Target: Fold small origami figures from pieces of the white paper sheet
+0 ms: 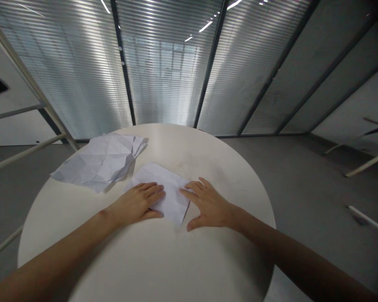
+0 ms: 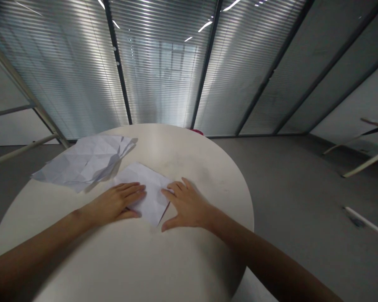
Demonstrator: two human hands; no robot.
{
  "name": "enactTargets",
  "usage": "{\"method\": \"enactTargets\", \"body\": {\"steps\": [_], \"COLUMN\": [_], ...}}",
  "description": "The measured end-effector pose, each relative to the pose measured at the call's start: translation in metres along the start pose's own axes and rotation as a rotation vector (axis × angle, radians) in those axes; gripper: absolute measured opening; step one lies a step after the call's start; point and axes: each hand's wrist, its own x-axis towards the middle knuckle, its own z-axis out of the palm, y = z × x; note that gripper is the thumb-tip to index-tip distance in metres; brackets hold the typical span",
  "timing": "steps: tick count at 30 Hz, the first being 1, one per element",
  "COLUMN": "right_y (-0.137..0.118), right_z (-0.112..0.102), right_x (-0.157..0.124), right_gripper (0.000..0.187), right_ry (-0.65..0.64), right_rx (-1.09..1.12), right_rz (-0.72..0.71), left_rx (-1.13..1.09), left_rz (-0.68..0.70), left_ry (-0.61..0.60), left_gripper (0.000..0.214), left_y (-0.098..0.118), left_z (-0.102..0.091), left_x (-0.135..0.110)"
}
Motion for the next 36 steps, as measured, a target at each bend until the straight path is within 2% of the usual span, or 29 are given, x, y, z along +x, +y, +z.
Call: {"method": "enactTargets", "body": {"steps": [5, 8, 9, 11, 13, 14, 16, 18, 20, 22, 24, 26, 29, 31, 34, 36], "right_y": [0.007, 0.019, 0.023, 0.028, 0.028, 0.026, 0.019, 0.009, 0.002, -0.001, 0.000, 0.002, 0.005, 0.007, 0.008, 0.009], "right_z": [-0.007, -0.002, 0.001, 0.006, 0.006, 0.004, -0.003, -0.010, -0.013, -0.010, -0.002, 0.007, 0.016, 0.019, 0.018, 0.016], "right_x": [0.005, 0.006, 0.007, 0.012, 0.020, 0.025, 0.036, 0.047, 0.055, 0.061, 0.063, 0.064, 0.063, 0.062, 0.061, 0.061], "right_gripper": [0.089, 0.097, 0.101, 0.107, 0.113, 0.115, 0.113, 0.097, 0.079, 0.068, 0.063, 0.057, 0.054, 0.052, 0.031, 0.017], "right_ry": [-0.028, 0.026, 0.093, 0.297, 0.486, 0.531, 0.534, 0.512, 0.528, 0.530, 0.488, 0.423, 0.354, 0.322, 0.284, 0.251], "right_rx": [0.147, 0.264, 0.322, 0.490, 0.728, 0.860, 1.108, 1.292, 1.387, 1.384, 1.314, 1.243, 1.188, 1.170, 1.259, 1.392], "right_rz": [-0.036, -0.017, 0.024, 0.142, 0.242, 0.269, 0.297, 0.343, 0.422, 0.517, 0.602, 0.658, 0.679, 0.648, 0.620, 0.700], "left_rx": [0.041, 0.017, -0.004, -0.096, -0.304, -0.464, -0.852, -1.155, -1.240, -1.080, -0.769, -0.497, -0.339, -0.307, -0.300, -0.305], "left_rz": [0.109, 0.069, 0.012, -0.185, -0.428, -0.522, -0.610, -0.647, -0.718, -0.785, -0.728, -0.537, -0.285, -0.191, -0.092, -0.045], "left_ry": [0.039, 0.131, 0.189, 0.355, 0.545, 0.620, 0.729, 0.772, 0.801, 0.842, 0.775, 0.526, 0.129, -0.031, -0.129, -0.143], "left_gripper": [0.027, 0.023, 0.020, 0.014, 0.009, 0.009, 0.015, 0.021, 0.025, 0.028, 0.037, 0.050, 0.073, 0.080, 0.087, 0.095], "left_y": [-0.002, -0.006, -0.006, -0.004, 0.002, 0.004, 0.009, 0.011, 0.008, 0.002, -0.003, -0.006, -0.008, -0.008, -0.008, -0.008], "left_z": [0.007, 0.007, 0.006, -0.002, -0.013, -0.018, -0.027, -0.031, -0.029, -0.025, -0.022, -0.018, -0.010, -0.004, 0.002, 0.002], "left_x": [-0.004, -0.008, -0.009, -0.007, -0.002, 0.001, 0.007, 0.012, 0.012, 0.006, -0.003, -0.014, -0.024, -0.026, -0.026, -0.026]}}
